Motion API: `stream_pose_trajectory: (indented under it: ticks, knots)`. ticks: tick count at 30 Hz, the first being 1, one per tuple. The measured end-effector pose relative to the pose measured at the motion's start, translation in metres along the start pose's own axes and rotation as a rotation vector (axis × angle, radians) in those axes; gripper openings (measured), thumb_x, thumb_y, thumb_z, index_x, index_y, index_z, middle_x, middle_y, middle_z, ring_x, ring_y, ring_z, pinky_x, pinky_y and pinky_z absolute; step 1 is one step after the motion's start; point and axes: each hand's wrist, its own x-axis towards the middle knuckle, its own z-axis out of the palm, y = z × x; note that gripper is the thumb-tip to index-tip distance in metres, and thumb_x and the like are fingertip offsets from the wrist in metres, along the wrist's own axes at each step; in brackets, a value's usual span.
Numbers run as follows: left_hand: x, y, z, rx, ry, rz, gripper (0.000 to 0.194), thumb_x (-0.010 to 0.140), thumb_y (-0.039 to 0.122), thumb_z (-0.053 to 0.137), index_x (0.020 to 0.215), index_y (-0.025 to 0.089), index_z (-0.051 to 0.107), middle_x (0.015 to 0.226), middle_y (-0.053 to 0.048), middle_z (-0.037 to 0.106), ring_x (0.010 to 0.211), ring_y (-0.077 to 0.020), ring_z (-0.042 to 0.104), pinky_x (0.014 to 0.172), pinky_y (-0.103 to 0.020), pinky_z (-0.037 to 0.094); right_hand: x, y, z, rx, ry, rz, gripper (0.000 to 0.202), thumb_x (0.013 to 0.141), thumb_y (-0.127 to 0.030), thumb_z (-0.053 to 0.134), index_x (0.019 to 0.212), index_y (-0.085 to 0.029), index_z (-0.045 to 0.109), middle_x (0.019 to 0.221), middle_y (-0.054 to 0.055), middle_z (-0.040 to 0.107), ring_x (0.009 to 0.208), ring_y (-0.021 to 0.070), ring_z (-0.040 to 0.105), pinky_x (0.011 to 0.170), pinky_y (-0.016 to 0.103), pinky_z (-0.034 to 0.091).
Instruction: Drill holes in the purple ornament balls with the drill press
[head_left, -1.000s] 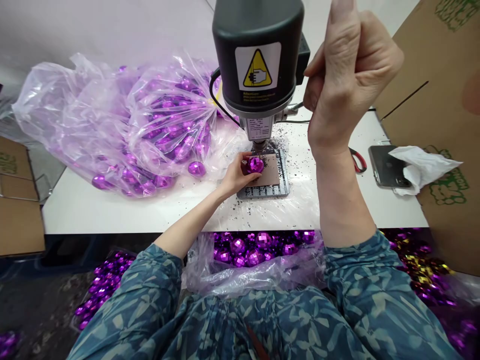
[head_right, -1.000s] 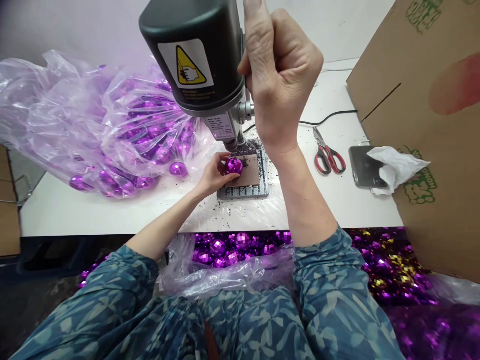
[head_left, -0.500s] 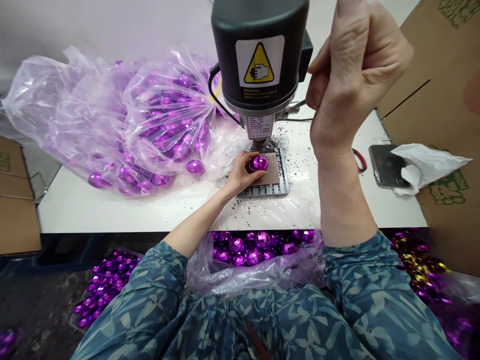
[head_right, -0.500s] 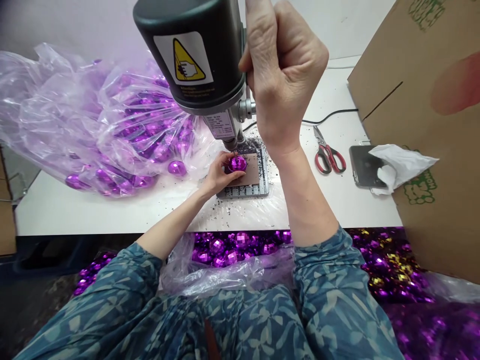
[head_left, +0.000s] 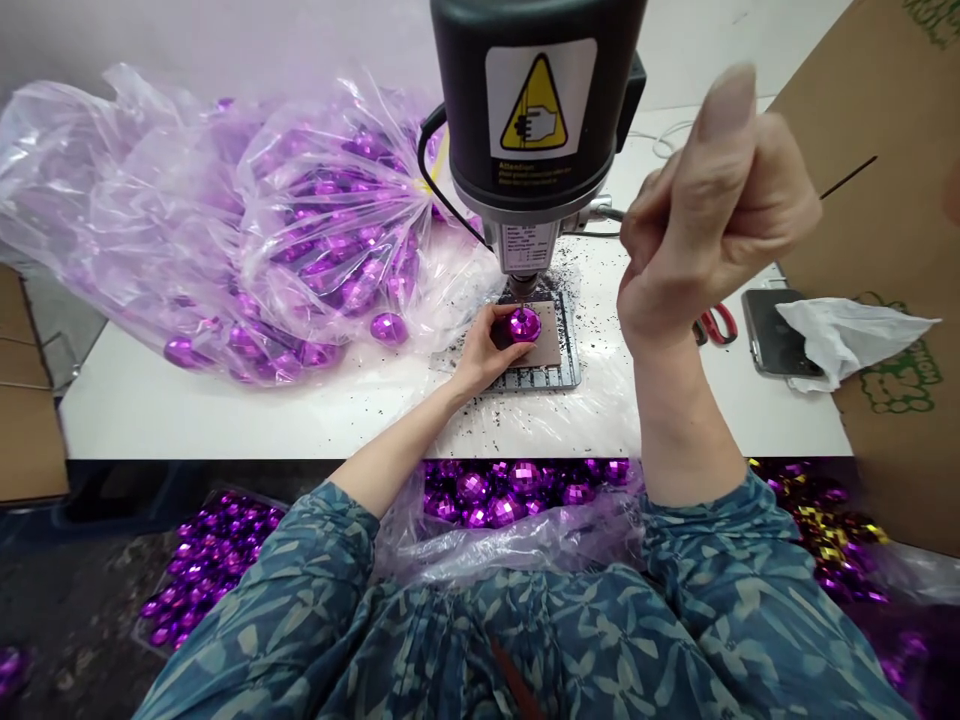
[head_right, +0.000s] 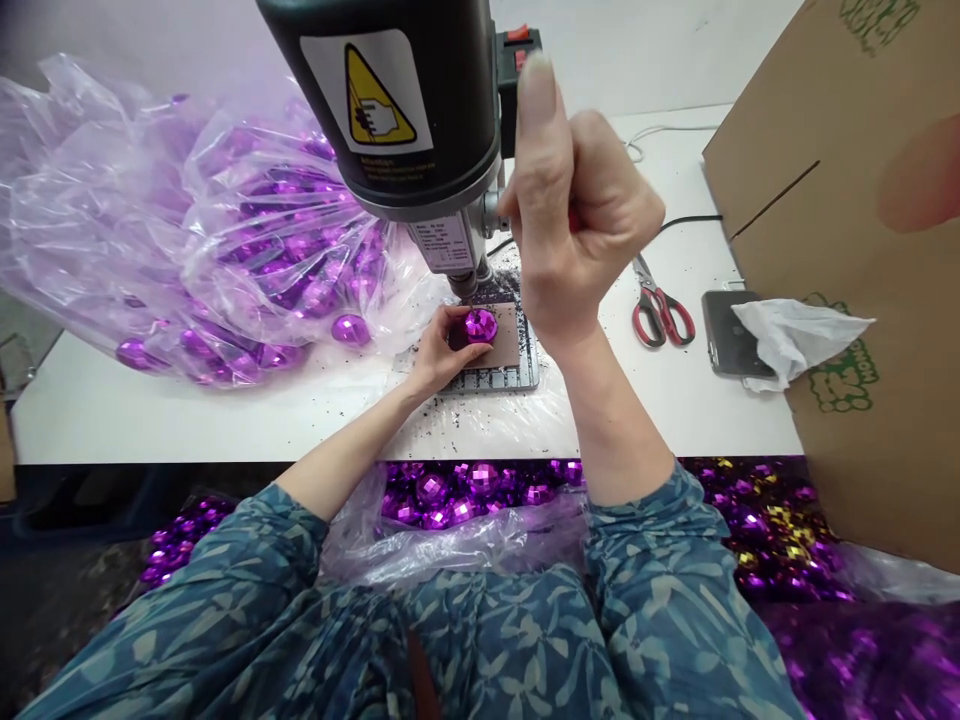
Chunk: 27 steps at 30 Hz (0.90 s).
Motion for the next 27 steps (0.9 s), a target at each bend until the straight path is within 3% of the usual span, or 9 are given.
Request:
stream_pose_trajectory:
  ticks: [6, 11, 15, 22, 25, 27]
  knots:
    - [0.0, 0.003, -0.001, 0.012, -0.009, -0.017, 0.059, 0.082, 0.041, 0.097, 0.128, 0.024, 0.063, 0.13, -0.01, 0.076, 0.119, -0.0294, 0.073, 0.105, -0.046, 0.059, -0.013, 0.013, -0.007, -0.077, 0.068, -0.026, 0.063, 0.096, -0.069, 0.065, 0.06, -0.018, 0.052, 0.047, -0.006, 0.027, 0.04, 0.0012, 0.03, 0.047, 0.024, 0.021]
    - [-0.001, 0.005, -0.001, 0.003, -0.01, -0.036, 0.06, 0.081, 0.043, 0.097, 0.128, 0.024, 0.064, 0.13, -0.01, 0.077, 0.119, -0.03, 0.074, 0.105, -0.046, 0.059, -0.022, 0.018, -0.015, 0.0, 0.055, -0.032, 0.063, 0.097, -0.06, 0.067, 0.055, -0.017, 0.048, 0.044, -0.006, 0.021, 0.037, 0.0018, 0.03, 0.044, 0.023, 0.02]
    - [-0.002, 0.006, -0.001, -0.014, 0.004, -0.04, 0.059, 0.08, 0.04, 0.097, 0.127, 0.024, 0.064, 0.129, -0.01, 0.077, 0.12, -0.03, 0.074, 0.107, -0.047, 0.059, -0.029, 0.023, -0.022, -0.012, 0.053, -0.033, 0.066, 0.096, -0.06, 0.068, 0.052, -0.017, 0.043, 0.043, -0.005, 0.026, 0.037, 0.0037, 0.028, 0.043, 0.026, 0.022]
    - [-0.002, 0.009, -0.001, -0.038, 0.006, -0.052, 0.059, 0.08, 0.035, 0.098, 0.127, 0.024, 0.064, 0.126, -0.01, 0.077, 0.117, -0.0295, 0.075, 0.107, -0.048, 0.06, -0.043, 0.044, -0.037, -0.248, -0.004, 0.003, 0.085, 0.093, -0.087, 0.044, 0.048, -0.018, 0.023, 0.037, -0.003, 0.021, 0.034, 0.0069, 0.021, 0.042, 0.031, 0.022]
    - [-0.002, 0.008, 0.0, -0.052, 0.008, -0.05, 0.059, 0.079, 0.035, 0.098, 0.126, 0.024, 0.064, 0.127, -0.01, 0.077, 0.117, -0.029, 0.075, 0.106, -0.047, 0.06, -0.044, 0.037, -0.034, -0.241, -0.005, 0.008, 0.086, 0.09, -0.09, 0.046, 0.047, -0.019, 0.023, 0.036, -0.002, 0.021, 0.034, 0.0076, 0.02, 0.042, 0.032, 0.02]
    - [-0.001, 0.007, 0.001, -0.052, 0.009, -0.046, 0.059, 0.079, 0.034, 0.099, 0.126, 0.023, 0.064, 0.126, -0.01, 0.077, 0.117, -0.0288, 0.074, 0.105, -0.047, 0.06, -0.033, 0.025, -0.024, -0.223, 0.008, 0.02, 0.082, 0.093, -0.082, 0.054, 0.049, -0.019, 0.026, 0.038, -0.003, 0.022, 0.034, 0.0073, 0.024, 0.043, 0.032, 0.019]
